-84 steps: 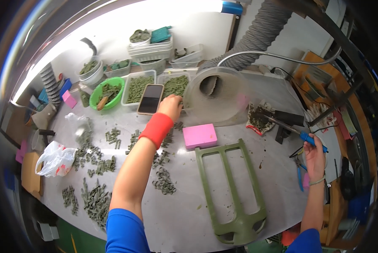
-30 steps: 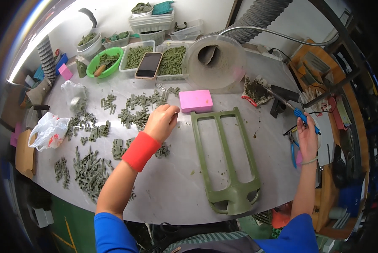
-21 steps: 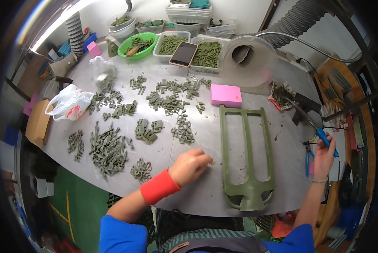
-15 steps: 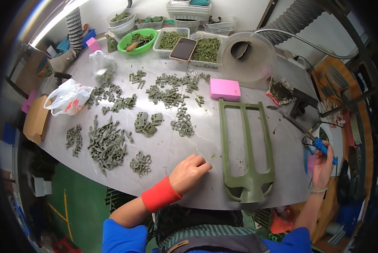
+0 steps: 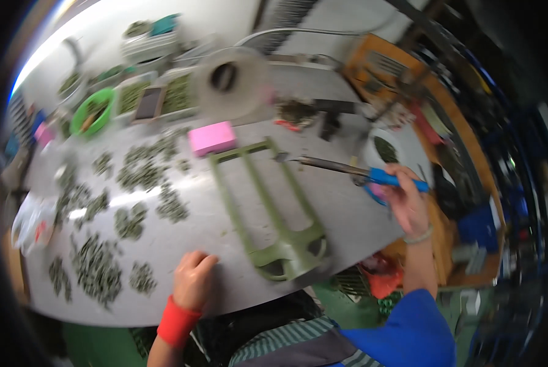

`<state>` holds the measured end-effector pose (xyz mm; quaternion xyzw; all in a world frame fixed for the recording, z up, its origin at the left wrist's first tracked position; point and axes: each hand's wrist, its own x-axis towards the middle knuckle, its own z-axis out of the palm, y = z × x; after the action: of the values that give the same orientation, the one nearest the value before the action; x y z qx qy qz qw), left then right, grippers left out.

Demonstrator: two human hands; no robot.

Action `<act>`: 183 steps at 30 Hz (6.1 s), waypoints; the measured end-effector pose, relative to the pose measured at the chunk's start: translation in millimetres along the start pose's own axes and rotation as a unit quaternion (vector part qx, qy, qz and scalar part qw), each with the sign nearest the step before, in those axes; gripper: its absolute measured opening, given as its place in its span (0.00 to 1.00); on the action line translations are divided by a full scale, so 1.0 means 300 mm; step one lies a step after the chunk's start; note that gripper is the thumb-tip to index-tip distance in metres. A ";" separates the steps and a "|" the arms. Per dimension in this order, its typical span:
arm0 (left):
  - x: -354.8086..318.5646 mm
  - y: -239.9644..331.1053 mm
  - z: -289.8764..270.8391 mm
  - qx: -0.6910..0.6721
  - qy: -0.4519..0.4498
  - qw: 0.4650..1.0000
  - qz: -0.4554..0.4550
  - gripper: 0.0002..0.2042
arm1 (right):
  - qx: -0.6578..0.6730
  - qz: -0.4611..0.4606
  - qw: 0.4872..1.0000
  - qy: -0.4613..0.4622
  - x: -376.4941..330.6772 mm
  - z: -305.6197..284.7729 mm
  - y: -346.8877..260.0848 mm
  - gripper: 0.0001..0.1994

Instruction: The person picks up green plastic pieces, inspects them, and uses a soldering tool to melt and join them to a larger green plastic frame on a workbench.

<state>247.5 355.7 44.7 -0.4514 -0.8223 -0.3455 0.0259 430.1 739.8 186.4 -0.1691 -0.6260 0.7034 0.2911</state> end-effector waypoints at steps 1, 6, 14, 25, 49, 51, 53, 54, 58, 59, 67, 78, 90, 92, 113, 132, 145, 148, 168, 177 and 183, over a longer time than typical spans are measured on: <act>0.003 0.009 -0.013 -0.014 -0.006 1.000 0.024 0.05 | -0.010 -0.011 1.000 0.024 -0.005 0.005 -0.026 0.10; 0.032 0.039 0.017 -0.055 0.011 0.997 -0.047 0.07 | 0.018 -0.008 0.999 0.030 -0.020 -0.042 -0.148 0.10; 0.032 0.035 0.030 -0.007 0.029 0.999 0.018 0.08 | 0.052 -0.040 0.998 -0.008 0.049 0.011 -0.191 0.10; 0.002 -0.005 0.030 -0.076 0.045 0.994 -0.068 0.06 | 0.000 -0.021 0.999 -0.048 -0.050 -0.011 -0.161 0.09; 0.077 0.034 0.133 -0.239 0.085 0.962 -0.101 0.06 | -0.232 -0.010 0.938 -0.256 -0.169 0.268 -0.045 0.07; 0.086 0.038 0.139 -0.223 0.082 0.967 -0.091 0.06 | -0.255 -0.025 0.928 -0.271 -0.169 0.282 -0.050 0.06; 0.096 0.049 0.143 -0.218 0.090 0.969 -0.078 0.06 | -0.269 -0.037 0.921 -0.278 -0.171 0.284 -0.061 0.06; 0.101 0.048 0.146 -0.214 0.097 0.970 -0.065 0.06 | -0.284 -0.047 0.914 -0.285 -0.169 0.288 -0.064 0.06; 0.104 0.038 0.151 -0.216 0.098 0.969 -0.062 0.05 | -0.293 -0.053 0.909 -0.293 -0.164 0.308 -0.065 0.06; 0.102 0.034 0.155 -0.218 0.098 0.969 -0.059 0.05 | -0.283 -0.050 0.913 -0.290 -0.164 0.311 -0.063 0.06; 0.075 0.012 0.145 -0.212 0.101 0.971 -0.052 0.05 | -0.256 -0.051 0.930 -0.261 -0.150 0.297 -0.090 0.08; 0.066 -0.050 0.000 -0.088 0.076 0.991 -0.071 0.16 | -0.083 0.035 0.993 -0.079 -0.088 0.201 -0.136 0.08; 0.496 -0.144 0.069 0.177 -0.069 0.927 0.324 0.11 | 0.042 -0.043 0.992 0.109 -0.102 -0.035 -0.068 0.08; 0.527 -0.073 -0.001 0.167 -0.035 0.914 0.369 0.12 | 0.038 -0.055 0.988 0.140 -0.112 -0.070 -0.084 0.09; 0.577 0.287 -0.336 0.355 0.086 0.911 0.191 0.12 | 0.010 -0.163 0.986 0.029 -0.198 -0.057 -0.004 0.09; 0.489 0.296 -0.361 0.254 0.045 0.962 0.087 0.11 | -0.122 -0.151 0.980 -0.038 -0.163 0.051 -0.098 0.07; 0.480 0.333 -0.380 0.321 0.083 0.931 0.150 0.11 | -0.128 -0.144 0.980 -0.040 -0.161 0.064 -0.132 0.08; 0.488 0.323 -0.367 0.368 0.105 0.909 0.168 0.11 | -0.127 -0.145 0.981 -0.030 -0.170 0.056 -0.118 0.08; 0.485 0.315 -0.361 0.361 0.114 0.915 0.142 0.11 | -0.102 -0.140 0.985 -0.001 -0.161 0.032 -0.088 0.08; 0.475 0.302 -0.361 0.353 0.111 0.920 0.130 0.12 | -0.116 -0.128 0.984 -0.037 -0.150 0.057 -0.120 0.08; 0.453 0.302 -0.375 0.325 0.095 0.936 0.095 0.12 | -0.078 -0.108 0.991 -0.033 -0.145 0.071 -0.141 0.08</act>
<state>205.6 419.8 227.6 -0.4601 -0.8365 -0.0968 0.2816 459.3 698.1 225.7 -0.0995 -0.7025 0.6224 0.3303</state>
